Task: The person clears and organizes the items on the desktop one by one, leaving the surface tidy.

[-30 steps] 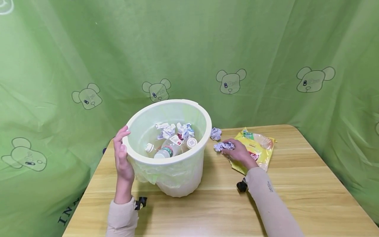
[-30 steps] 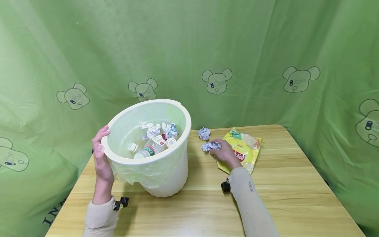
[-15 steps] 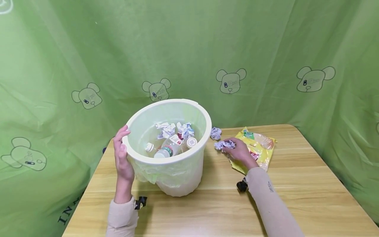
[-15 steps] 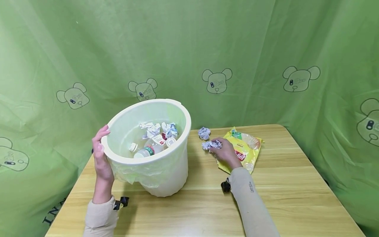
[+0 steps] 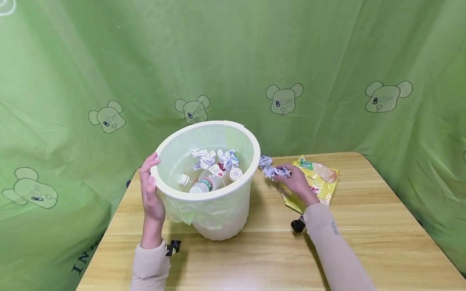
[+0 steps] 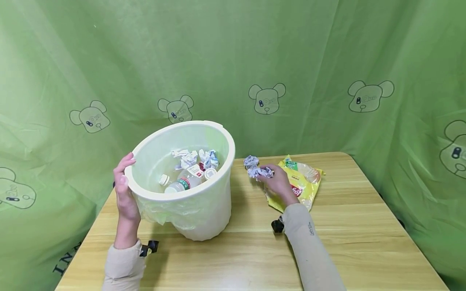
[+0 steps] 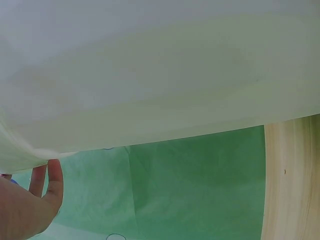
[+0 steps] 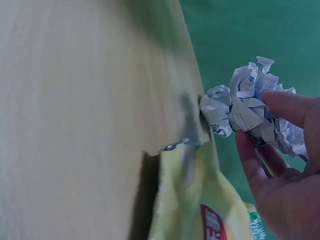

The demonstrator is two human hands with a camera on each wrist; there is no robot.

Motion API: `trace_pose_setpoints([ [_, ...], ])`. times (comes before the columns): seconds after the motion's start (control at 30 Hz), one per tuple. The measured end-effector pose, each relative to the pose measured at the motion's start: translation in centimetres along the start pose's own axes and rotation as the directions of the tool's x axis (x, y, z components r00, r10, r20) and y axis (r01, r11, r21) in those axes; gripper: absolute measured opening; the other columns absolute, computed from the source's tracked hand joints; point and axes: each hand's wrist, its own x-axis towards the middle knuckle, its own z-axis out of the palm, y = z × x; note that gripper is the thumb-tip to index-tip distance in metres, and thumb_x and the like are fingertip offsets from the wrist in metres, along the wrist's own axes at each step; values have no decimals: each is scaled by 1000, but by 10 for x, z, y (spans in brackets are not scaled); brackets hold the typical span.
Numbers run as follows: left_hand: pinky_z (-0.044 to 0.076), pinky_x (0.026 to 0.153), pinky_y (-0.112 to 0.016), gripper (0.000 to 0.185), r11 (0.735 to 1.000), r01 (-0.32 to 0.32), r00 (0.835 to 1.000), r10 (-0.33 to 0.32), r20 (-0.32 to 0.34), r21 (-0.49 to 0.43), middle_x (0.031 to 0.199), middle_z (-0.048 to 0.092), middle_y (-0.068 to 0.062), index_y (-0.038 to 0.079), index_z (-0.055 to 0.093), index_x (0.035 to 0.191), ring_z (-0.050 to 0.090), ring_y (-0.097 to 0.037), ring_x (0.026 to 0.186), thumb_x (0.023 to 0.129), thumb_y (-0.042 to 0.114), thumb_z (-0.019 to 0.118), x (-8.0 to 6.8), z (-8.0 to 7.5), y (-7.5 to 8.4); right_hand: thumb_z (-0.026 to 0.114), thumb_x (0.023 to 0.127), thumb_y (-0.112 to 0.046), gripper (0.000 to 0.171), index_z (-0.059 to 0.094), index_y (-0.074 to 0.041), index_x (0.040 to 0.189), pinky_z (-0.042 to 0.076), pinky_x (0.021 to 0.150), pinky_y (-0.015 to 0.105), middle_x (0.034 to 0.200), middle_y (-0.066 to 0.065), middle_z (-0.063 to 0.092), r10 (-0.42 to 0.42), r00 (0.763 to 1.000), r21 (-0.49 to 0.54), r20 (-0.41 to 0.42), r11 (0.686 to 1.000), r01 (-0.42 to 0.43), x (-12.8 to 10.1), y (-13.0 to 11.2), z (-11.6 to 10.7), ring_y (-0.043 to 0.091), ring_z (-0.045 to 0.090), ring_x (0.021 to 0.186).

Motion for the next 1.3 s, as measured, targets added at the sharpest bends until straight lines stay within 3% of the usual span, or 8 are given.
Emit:
trace_pose_setpoints([
  [0.33,33,121,-41,53,1000,-19,1000,19,-6,10,157,39,-9,-3,51,134,32,-31,149,101,36,37,0,1,-1,75,95,-26,55,57,-7,144,36,118,61,152,21,52,-53,998,30,-40,998,54,-1,-16,-7,42,48,139],
  [0.6,35,120,-42,52,1000,-6,1000,6,-7,13,158,39,-8,-1,51,135,32,-31,149,101,35,36,-1,0,0,76,95,-30,55,59,-12,143,48,108,56,147,21,55,-86,995,32,-51,996,87,-2,-36,-13,40,55,129],
  [0.9,37,120,-44,51,1000,8,1000,-8,-4,13,159,37,-8,1,52,135,32,-32,149,101,36,36,-1,0,1,77,94,-28,52,61,-13,141,44,112,58,148,19,54,-154,983,0,-102,988,155,-8,-60,-22,40,52,132],
  [1.1,37,120,-43,51,1000,2,1000,-2,-9,5,158,38,-9,1,52,135,32,-32,149,100,36,37,-1,0,1,77,94,-24,49,63,-12,140,55,101,46,141,20,56,-223,963,7,-148,974,227,-16,-87,-31,36,57,122],
  [1.3,36,120,-44,51,1000,2,1000,-2,-8,-3,158,38,-9,2,53,134,32,-32,149,100,36,37,-1,1,0,77,93,-22,50,63,-12,140,56,88,16,137,19,56,-261,949,68,-178,959,277,-25,-109,-39,32,58,119],
])
